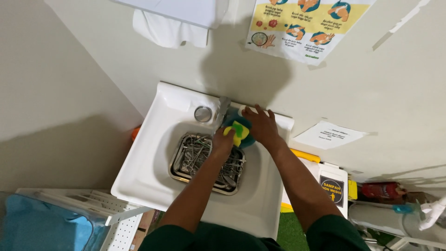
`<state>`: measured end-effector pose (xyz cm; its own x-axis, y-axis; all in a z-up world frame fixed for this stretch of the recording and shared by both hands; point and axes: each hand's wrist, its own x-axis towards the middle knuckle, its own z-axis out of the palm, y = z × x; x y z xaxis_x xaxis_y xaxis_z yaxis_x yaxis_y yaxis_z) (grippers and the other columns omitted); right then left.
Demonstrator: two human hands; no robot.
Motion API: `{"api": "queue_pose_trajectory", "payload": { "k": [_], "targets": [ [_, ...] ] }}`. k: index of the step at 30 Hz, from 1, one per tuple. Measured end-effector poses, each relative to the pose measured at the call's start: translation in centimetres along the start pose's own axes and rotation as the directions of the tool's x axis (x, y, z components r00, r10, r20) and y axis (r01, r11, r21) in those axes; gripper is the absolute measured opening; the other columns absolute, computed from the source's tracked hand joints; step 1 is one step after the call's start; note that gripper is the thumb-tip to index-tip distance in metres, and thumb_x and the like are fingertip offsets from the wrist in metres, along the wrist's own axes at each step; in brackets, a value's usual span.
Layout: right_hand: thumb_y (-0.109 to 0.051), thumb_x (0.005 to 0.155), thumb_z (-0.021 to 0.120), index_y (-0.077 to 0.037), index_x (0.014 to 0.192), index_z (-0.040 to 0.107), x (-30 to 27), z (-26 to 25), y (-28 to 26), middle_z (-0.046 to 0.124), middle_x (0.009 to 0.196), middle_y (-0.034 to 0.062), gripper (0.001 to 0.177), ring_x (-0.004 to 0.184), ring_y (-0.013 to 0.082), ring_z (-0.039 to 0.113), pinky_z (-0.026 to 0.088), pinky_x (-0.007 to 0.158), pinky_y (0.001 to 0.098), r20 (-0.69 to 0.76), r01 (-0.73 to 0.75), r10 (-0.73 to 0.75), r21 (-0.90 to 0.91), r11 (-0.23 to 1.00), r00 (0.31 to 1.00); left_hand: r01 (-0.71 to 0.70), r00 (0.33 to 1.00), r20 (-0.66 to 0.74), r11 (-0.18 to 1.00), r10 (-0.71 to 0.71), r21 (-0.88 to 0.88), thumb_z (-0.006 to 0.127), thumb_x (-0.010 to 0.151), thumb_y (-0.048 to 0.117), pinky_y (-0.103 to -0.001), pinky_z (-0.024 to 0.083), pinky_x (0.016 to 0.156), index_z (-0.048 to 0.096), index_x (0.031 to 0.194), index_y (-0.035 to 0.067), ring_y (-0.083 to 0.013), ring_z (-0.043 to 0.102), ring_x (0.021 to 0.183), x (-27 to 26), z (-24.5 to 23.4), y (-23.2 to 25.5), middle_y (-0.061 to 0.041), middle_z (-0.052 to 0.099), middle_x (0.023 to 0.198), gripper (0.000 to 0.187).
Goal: The person scrubs a tray of metal surgical instruments with a sponge and soap in a sink. They rinse the instruments under running water and place them back into the tray.
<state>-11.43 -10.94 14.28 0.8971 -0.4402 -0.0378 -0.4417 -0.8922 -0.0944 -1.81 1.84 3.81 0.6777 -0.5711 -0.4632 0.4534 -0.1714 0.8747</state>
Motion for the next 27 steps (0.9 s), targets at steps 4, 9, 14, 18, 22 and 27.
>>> {"api": "queue_pose_trajectory", "payload": {
  "k": [4, 9, 14, 18, 22, 27],
  "targets": [
    [-0.002, 0.090, 0.056, -0.024, 0.152, 0.049, 0.3, 0.4, 0.0, 0.044, 0.160, -0.0032, 0.066, 0.151, 0.0260, 0.031, 0.023, 0.119, 0.0626, -0.034, 0.007, -0.009, -0.060, 0.998, 0.999, -0.030, 0.999, 0.013, 0.999, 0.030, -0.022, 0.069, 0.095, 0.026, -0.037, 0.055, 0.084, 0.060, 0.136, -0.002, -0.0250, 0.068, 0.099, 1.1, 0.0, -1.1, -0.015, 0.071, 0.118, 0.050],
    [-0.006, 0.096, 0.056, -0.025, 0.149, 0.051, 0.8, 1.0, 0.7, 0.045, 0.160, -0.0056, 0.057, 0.153, 0.0273, 0.029, 0.024, 0.121, 0.0617, -0.009, 0.014, -0.014, -0.031, 0.999, 1.000, -0.046, 0.998, 0.051, 0.999, 0.047, -0.024, 0.067, 0.096, 0.027, -0.036, 0.054, 0.084, 0.062, 0.135, -0.001, -0.0244, 0.068, 0.099, 1.5, 0.0, -1.2, -0.014, 0.071, 0.118, 0.048],
    [0.000, 0.087, 0.057, -0.025, 0.151, 0.049, 0.7, 0.8, 0.6, 0.043, 0.160, -0.0055, 0.069, 0.153, 0.0267, 0.028, 0.023, 0.119, 0.0630, 0.007, 0.032, -0.031, -0.110, 0.993, 0.999, -0.016, 0.998, 0.058, 0.999, 0.019, -0.044, 0.066, 0.096, 0.025, -0.037, 0.053, 0.084, 0.063, 0.134, 0.000, -0.0244, 0.066, 0.099, 1.4, 0.2, -1.2, -0.014, 0.070, 0.116, 0.046],
    [0.000, 0.089, 0.056, -0.028, 0.150, 0.050, 0.9, 0.8, 0.9, 0.042, 0.161, -0.0081, 0.067, 0.154, 0.0267, 0.028, 0.022, 0.122, 0.0620, 0.024, 0.000, 0.001, -0.068, 0.998, 1.000, -0.024, 0.998, 0.064, 0.998, 0.027, -0.050, 0.065, 0.097, 0.024, -0.036, 0.053, 0.085, 0.064, 0.133, -0.001, -0.0237, 0.067, 0.099, 2.0, 0.1, -1.5, -0.013, 0.071, 0.115, 0.044],
    [-0.001, 0.093, 0.056, -0.026, 0.152, 0.048, 0.5, 1.5, 0.9, 0.042, 0.161, -0.0055, 0.064, 0.153, 0.0264, 0.029, 0.023, 0.119, 0.0653, -0.020, 0.015, -0.015, -0.029, 0.999, 1.000, -0.033, 0.995, 0.092, 0.999, 0.036, -0.039, 0.064, 0.097, 0.024, -0.037, 0.053, 0.085, 0.064, 0.133, -0.002, -0.0251, 0.067, 0.098, 1.7, 0.2, -1.5, -0.015, 0.071, 0.115, 0.043],
    [0.006, 0.085, 0.059, -0.026, 0.153, 0.046, 1.1, 0.5, 0.9, 0.039, 0.163, -0.0063, 0.076, 0.155, 0.0267, 0.025, 0.024, 0.120, 0.0618, 0.078, 0.011, -0.004, -0.093, 0.996, 0.997, 0.002, 0.994, 0.108, 0.995, 0.009, -0.095, 0.063, 0.098, 0.024, -0.037, 0.054, 0.088, 0.060, 0.137, 0.001, -0.0241, 0.066, 0.102, 2.0, 0.3, -1.3, -0.013, 0.070, 0.119, 0.045]
  ]
}}
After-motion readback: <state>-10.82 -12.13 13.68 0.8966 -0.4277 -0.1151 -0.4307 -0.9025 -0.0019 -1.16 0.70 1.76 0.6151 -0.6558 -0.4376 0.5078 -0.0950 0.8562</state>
